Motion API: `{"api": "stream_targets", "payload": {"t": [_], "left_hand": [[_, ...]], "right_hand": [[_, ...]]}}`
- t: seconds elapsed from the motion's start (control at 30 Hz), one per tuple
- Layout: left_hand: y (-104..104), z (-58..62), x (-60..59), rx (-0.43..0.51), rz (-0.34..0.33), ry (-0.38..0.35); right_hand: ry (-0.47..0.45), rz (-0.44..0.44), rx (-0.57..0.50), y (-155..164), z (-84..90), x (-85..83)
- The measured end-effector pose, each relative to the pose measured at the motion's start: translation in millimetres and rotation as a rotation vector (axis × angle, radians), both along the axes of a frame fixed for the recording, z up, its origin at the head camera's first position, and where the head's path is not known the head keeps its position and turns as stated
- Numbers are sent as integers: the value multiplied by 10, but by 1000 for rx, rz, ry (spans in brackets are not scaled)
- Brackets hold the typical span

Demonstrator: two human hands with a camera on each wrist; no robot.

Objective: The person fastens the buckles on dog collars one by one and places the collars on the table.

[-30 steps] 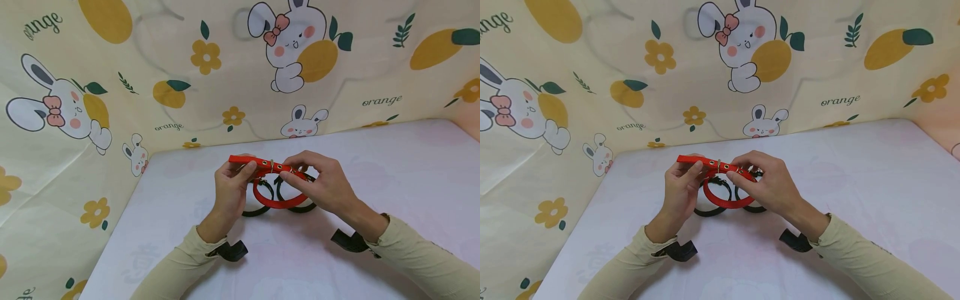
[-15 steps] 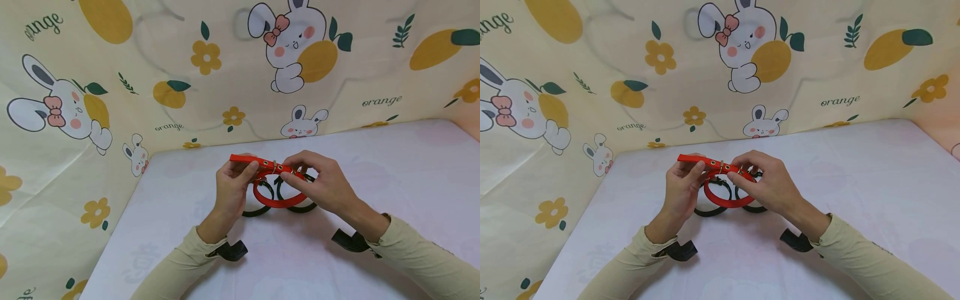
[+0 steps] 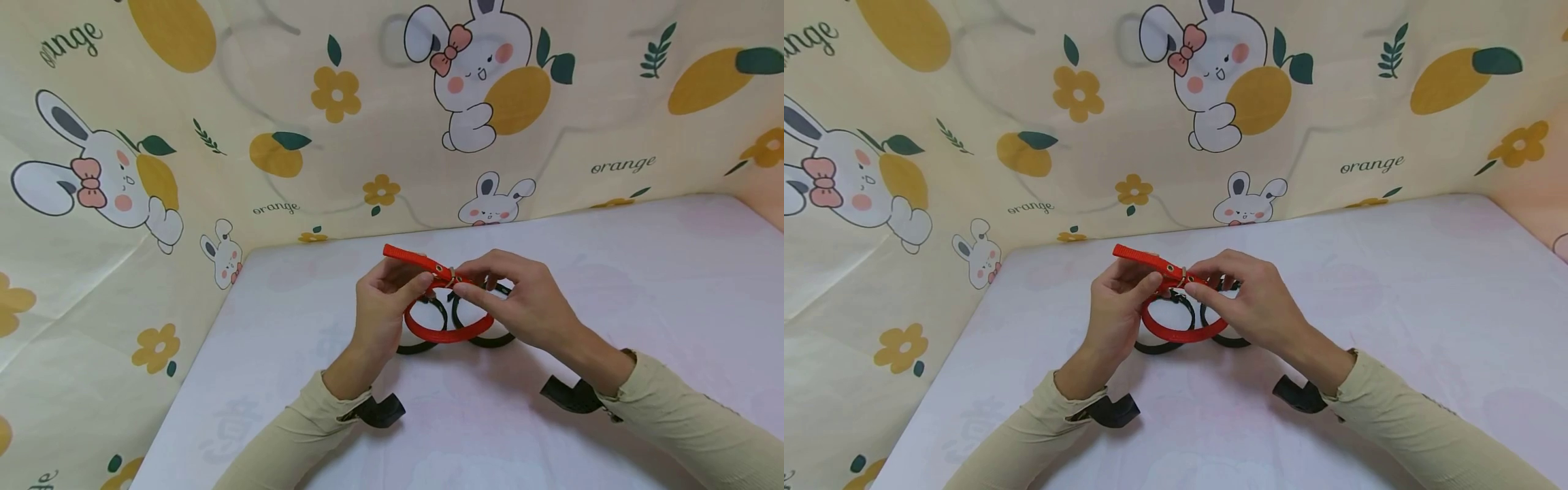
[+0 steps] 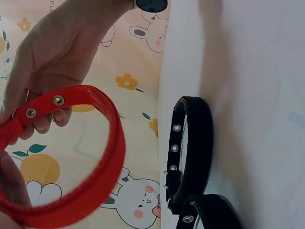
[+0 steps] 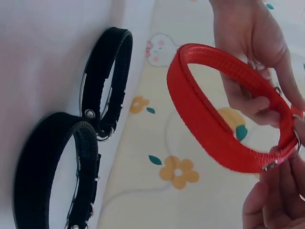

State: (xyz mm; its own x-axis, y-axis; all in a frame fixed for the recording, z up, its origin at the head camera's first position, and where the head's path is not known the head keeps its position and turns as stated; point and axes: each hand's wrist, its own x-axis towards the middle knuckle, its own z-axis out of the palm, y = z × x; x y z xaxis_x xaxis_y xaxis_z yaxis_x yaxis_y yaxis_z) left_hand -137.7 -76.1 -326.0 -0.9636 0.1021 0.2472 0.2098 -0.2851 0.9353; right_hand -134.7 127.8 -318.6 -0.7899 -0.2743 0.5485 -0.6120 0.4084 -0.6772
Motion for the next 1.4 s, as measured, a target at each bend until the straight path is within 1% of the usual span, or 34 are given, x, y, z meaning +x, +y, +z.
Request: {"api": "stream_targets", "payload": {"t": [0.1, 0.23, 0.43, 0.5, 0.63, 0.8, 0.9, 1.13, 1.4], "left_hand": [[0, -2, 0, -40, -14, 5], [2, -9, -6, -87, -14, 9], [16, -10, -7, -130, -32, 78], [16, -7, -1, -151, -28, 93], [13, -10, 6, -192, -11, 96], [12, -11, 11, -204, 7, 97], [12, -14, 10, -209, 12, 101], [20, -43, -3, -238, 23, 143], [29, -52, 14, -250, 25, 158]], "right_hand": [[11, -18, -24, 8, 10, 3], [-29, -41, -52, 18, 27, 15], [-89, -46, -72, 28, 44, 17], [-108, -44, -79, 29, 46, 13], [-144, -43, -87, 31, 48, 10], [-167, -43, -90, 25, 50, 10], [-170, -41, -92, 23, 46, 8], [-159, -31, -99, 26, 36, 6], [-134, -24, -87, 9, 10, -3]]}}
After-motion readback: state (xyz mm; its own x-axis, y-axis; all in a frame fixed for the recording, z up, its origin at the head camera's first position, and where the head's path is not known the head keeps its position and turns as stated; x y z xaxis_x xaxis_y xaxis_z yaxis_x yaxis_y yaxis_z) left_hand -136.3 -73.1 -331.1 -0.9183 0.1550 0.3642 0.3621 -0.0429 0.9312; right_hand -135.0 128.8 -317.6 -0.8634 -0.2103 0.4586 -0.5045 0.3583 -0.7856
